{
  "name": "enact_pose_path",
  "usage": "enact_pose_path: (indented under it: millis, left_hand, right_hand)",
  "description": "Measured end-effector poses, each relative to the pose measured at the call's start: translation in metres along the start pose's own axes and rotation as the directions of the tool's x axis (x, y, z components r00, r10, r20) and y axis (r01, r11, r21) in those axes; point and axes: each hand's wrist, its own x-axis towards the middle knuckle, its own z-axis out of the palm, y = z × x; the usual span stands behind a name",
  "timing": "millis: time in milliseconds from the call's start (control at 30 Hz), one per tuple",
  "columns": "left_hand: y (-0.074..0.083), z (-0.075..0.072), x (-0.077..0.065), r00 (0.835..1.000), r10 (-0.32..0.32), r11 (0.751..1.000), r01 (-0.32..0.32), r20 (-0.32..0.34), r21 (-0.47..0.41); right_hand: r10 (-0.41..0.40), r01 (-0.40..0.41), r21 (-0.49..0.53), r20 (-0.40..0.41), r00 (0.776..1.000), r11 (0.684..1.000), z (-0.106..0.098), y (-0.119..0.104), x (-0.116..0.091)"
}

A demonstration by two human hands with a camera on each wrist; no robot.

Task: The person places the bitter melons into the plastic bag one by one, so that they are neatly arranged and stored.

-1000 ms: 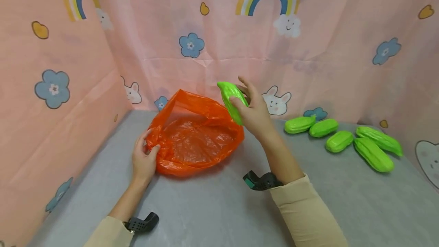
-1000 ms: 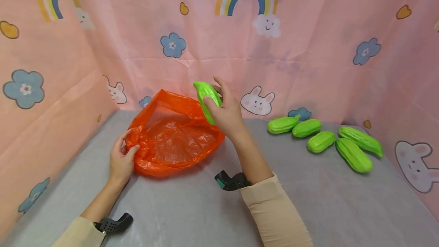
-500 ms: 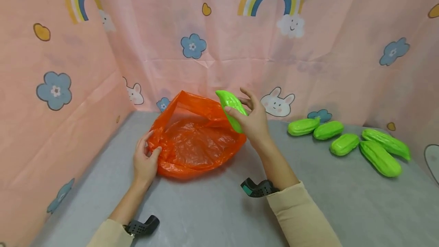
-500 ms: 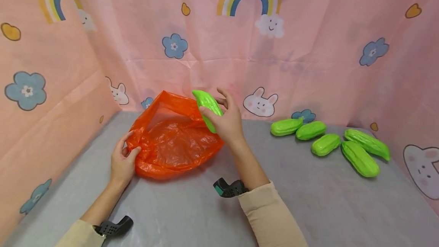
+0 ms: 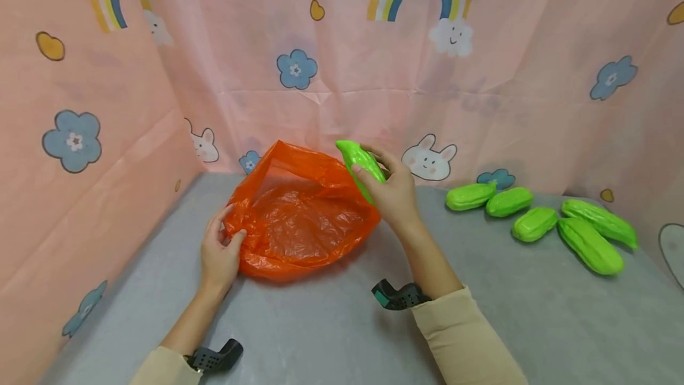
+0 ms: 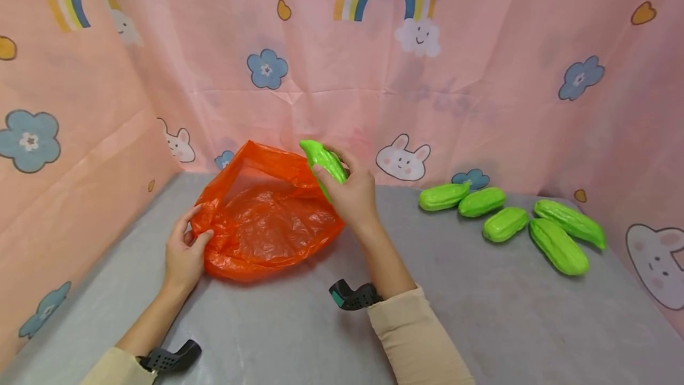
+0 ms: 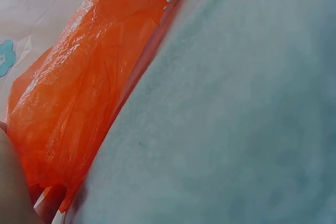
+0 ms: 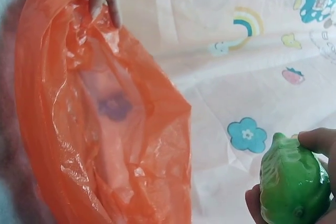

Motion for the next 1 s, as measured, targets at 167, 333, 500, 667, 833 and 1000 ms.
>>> enact_pose_path:
  millis: [167,333,500,667,833,1000]
  left_hand:
    - [0.001,0.0,0.0,1.0,-0.004,1.0,0.004,-0.009,0.003]
    - [0.001,0.0,0.0,1.0,-0.004,1.0,0.004,-0.006,-0.002]
    - [0.001,0.0,0.0,1.0,-0.011,1.0,0.011,0.001,-0.011]
    - [0.002,0.0,0.0,1.0,0.0,1.0,0.0,-0.01,-0.015]
    - [0.001,0.0,0.001,1.0,-0.005,1.0,0.005,-0.003,-0.006]
    - [0.002,0.0,0.0,1.0,-0.008,1.0,0.008,0.002,0.003]
  right_hand:
    - [-0.03,0.03,-0.02,0.01,0.999,0.999,0.004,0.007,0.001]
    - [-0.055,0.056,-0.014,0.028,0.998,0.998,0.01,0.016,0.003]
    - [-0.038,0.04,-0.044,0.047,0.998,0.998,0.016,0.028,0.006]
    - [-0.013,0.017,-0.078,0.06,0.998,0.997,0.023,0.039,0.006]
    - [0.009,-0.003,-0.108,0.06,0.998,0.994,0.027,0.046,0.005]
    - [0.035,-0.028,-0.117,0.062,0.997,0.993,0.029,0.052,0.003]
